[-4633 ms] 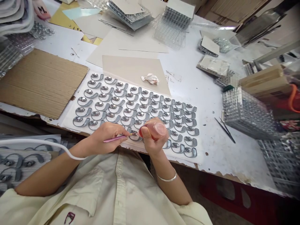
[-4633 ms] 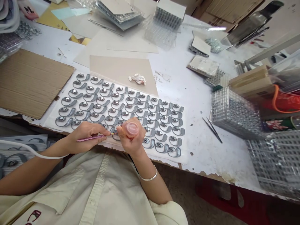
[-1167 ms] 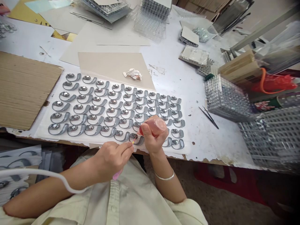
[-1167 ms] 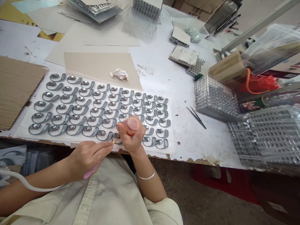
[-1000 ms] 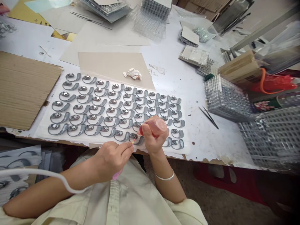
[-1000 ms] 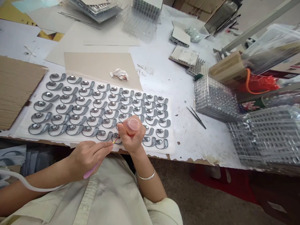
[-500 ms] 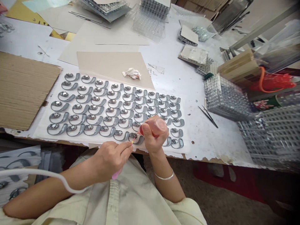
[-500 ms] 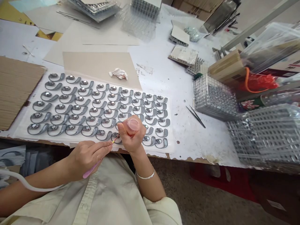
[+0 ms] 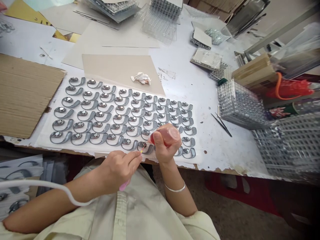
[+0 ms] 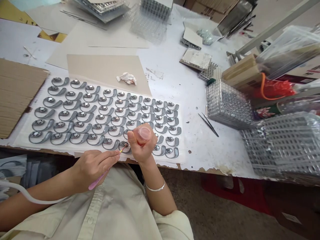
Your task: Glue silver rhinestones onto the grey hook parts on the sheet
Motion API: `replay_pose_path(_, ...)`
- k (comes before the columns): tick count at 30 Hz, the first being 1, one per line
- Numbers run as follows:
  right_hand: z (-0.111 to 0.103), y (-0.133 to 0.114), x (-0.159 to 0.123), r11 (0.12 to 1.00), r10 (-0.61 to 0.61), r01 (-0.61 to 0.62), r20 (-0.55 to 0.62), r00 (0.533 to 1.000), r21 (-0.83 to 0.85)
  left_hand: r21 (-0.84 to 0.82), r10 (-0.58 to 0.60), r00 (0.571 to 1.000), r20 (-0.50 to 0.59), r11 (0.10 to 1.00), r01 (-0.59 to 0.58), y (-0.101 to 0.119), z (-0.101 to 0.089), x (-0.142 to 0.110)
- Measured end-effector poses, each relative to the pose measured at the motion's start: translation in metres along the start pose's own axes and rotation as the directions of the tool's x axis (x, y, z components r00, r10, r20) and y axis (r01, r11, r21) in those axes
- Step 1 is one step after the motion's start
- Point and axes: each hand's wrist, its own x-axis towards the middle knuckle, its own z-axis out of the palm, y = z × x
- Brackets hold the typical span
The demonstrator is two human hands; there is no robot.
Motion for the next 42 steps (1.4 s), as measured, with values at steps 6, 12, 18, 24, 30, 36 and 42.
replay_pose_path(6,0.0008,0.0028,-0.0022,1.000,-0.001,0.001,0.014,1.000,-0.001,0.009,-0.011,1.000,0.010,1.000,0.011,-0.0001,-0.0007,0.0018)
replay_pose_path(12,0.0010,0.0024,-0.0015,1.000,-0.014,0.014,0.007,1.000,0.011,0.008,0.000,1.000,-0.005,1.000,0.000,-0.0005,0.0002,0.0031)
replay_pose_path(18,-0.0003,0.0015,-0.0001,0.997,-0.069,0.070,0.014,0.998,-0.029,0.020,-0.011,1.000,-0.002,1.000,0.011,0.0004,0.0016,0.0005)
replay_pose_path(24,-0.0002,0.0018,-0.0010,0.998,-0.059,0.059,-0.001,0.998,-0.025,0.024,-0.020,1.000,0.020,1.000,0.020,0.0012,0.0017,-0.0012)
replay_pose_path(30,0.0001,0.0039,-0.0029,0.999,-0.037,0.038,0.025,0.999,-0.018,0.030,-0.006,1.000,0.023,1.000,0.006,-0.0004,0.0023,-0.0016)
replay_pose_path(36,-0.0009,0.0023,-0.0019,0.999,-0.044,0.045,0.019,0.999,-0.010,0.025,-0.018,0.999,0.046,1.000,0.017,-0.0009,0.0017,-0.0039)
replay_pose_path(42,-0.0023,0.0015,-0.0015,0.998,-0.056,0.056,0.030,0.998,-0.006,-0.013,-0.048,0.998,0.038,0.999,0.049,-0.0041,0.0021,-0.0035)
